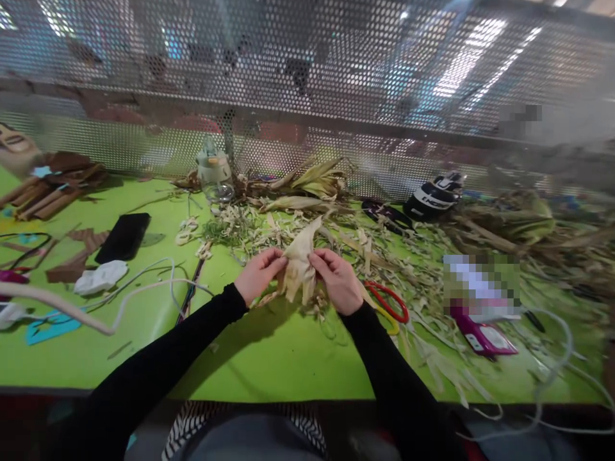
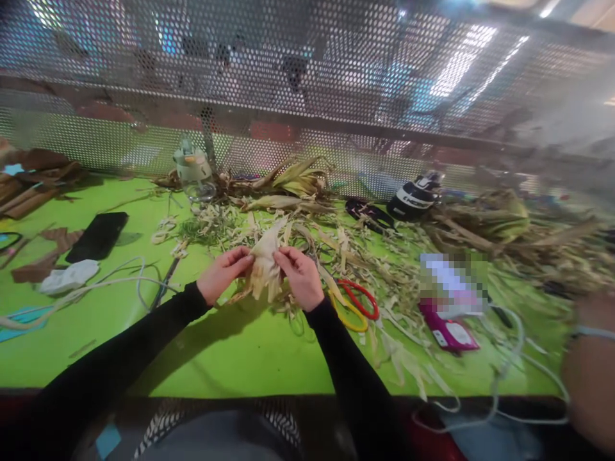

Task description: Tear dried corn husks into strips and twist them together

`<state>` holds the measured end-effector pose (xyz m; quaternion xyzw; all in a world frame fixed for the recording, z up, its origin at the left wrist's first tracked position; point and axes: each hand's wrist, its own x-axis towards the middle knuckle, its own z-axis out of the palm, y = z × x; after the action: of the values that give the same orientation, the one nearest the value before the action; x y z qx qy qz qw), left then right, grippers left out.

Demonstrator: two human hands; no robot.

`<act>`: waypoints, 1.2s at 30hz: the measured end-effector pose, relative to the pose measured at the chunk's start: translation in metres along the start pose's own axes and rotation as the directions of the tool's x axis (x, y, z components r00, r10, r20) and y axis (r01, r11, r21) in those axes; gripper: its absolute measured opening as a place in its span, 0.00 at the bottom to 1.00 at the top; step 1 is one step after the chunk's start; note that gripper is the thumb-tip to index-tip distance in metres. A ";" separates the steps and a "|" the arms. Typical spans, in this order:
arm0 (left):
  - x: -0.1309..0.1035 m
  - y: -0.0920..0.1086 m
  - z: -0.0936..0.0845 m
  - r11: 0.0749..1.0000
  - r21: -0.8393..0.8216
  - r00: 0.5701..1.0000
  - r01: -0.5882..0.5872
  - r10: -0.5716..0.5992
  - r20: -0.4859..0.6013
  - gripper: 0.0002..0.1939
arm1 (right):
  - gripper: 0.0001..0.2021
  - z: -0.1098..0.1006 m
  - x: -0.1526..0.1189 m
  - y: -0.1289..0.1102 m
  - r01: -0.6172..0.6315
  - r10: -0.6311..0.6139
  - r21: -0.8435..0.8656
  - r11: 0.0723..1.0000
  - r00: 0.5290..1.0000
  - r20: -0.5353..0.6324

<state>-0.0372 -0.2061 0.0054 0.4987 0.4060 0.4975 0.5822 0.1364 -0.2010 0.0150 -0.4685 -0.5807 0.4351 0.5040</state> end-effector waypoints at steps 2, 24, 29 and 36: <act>-0.003 0.004 0.001 0.988 0.105 0.989 -0.112 0.121 -0.085 0.15 | 0.09 0.001 -0.004 -0.003 0.182 -0.205 -0.248 0.952 0.976 -0.072; -0.017 0.014 0.010 0.977 0.192 0.993 -0.094 0.079 0.084 0.11 | 0.18 0.020 -0.025 -0.016 0.231 -0.251 -0.504 0.832 0.968 0.031; -0.017 0.015 0.014 0.997 0.034 0.997 -0.070 0.071 -0.023 0.14 | 0.18 0.024 -0.028 -0.016 0.183 -0.185 -0.453 0.873 0.982 0.041; -0.015 0.009 0.013 0.974 -0.213 0.994 0.075 -0.090 -0.060 0.17 | 0.20 0.024 -0.027 -0.011 0.163 -0.150 -0.371 0.914 0.987 0.063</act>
<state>-0.0283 -0.2227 0.0164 0.3994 0.3913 0.5300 0.6376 0.1133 -0.2306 0.0183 -0.5007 -0.6970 0.2822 0.4288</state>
